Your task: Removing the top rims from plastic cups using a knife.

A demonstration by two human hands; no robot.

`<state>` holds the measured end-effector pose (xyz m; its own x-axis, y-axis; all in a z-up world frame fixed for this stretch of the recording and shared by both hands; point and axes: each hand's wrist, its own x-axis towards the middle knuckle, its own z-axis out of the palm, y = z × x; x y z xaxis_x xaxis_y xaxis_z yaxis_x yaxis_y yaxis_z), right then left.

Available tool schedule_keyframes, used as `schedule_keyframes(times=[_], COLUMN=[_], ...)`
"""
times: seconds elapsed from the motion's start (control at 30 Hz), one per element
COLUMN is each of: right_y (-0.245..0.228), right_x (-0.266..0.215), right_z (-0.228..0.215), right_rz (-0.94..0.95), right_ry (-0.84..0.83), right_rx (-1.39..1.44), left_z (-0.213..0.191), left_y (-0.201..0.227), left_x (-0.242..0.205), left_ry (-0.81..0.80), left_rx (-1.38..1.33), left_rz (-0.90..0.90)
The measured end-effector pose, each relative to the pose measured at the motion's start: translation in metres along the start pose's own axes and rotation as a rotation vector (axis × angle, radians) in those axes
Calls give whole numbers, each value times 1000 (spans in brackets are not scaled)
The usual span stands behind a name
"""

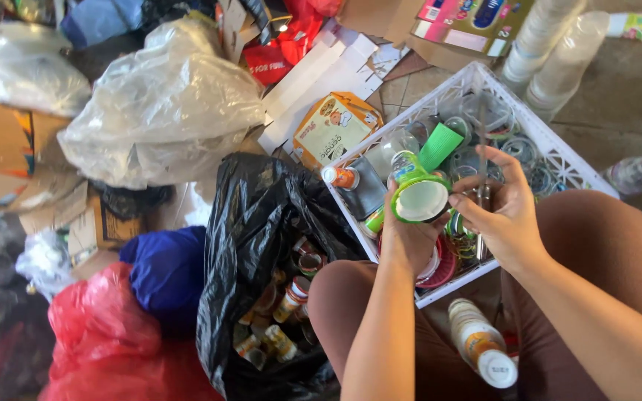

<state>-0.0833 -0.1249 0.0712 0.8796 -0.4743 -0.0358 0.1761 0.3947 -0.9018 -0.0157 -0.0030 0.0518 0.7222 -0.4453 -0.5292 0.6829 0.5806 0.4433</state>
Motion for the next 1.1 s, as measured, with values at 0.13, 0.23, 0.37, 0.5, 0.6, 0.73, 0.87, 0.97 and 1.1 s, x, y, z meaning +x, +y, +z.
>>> schedule_keyframes(times=[0.13,0.23,0.37,0.5,0.6,0.73,0.87,0.97,1.1], right_y=[4,-4,-4,-3,15,67,95,66,-15], right_x=[3,2,11,22,32,43,52,38,-1], right_z=[-22,-27,-39,-57,-77,-115,-128,-99,-61], right_rz=[-20,63,79,131,204,80,112,217,278], right_ry=[-47,-34,28,59,67,21,66,113,61], right_rx=[-123,5,-94,-221,-501,-709,-882,-753,-31], left_z=[-16,-19,-27,-5,-42,-89,-110,-186,-306], left_y=[-12,-20,-24,10,32,22,-3,-43,-50], left_x=[16,19,36,-18,-61,-128,-195,-224,-263], left_ry=[13,-160,-98,290,583,968,894,716,371], left_rx=[-43,68,588,1952,2102,2076,1403,1217,1581], left_rz=[-14,-16,103,321,416,853,301,202,-84])
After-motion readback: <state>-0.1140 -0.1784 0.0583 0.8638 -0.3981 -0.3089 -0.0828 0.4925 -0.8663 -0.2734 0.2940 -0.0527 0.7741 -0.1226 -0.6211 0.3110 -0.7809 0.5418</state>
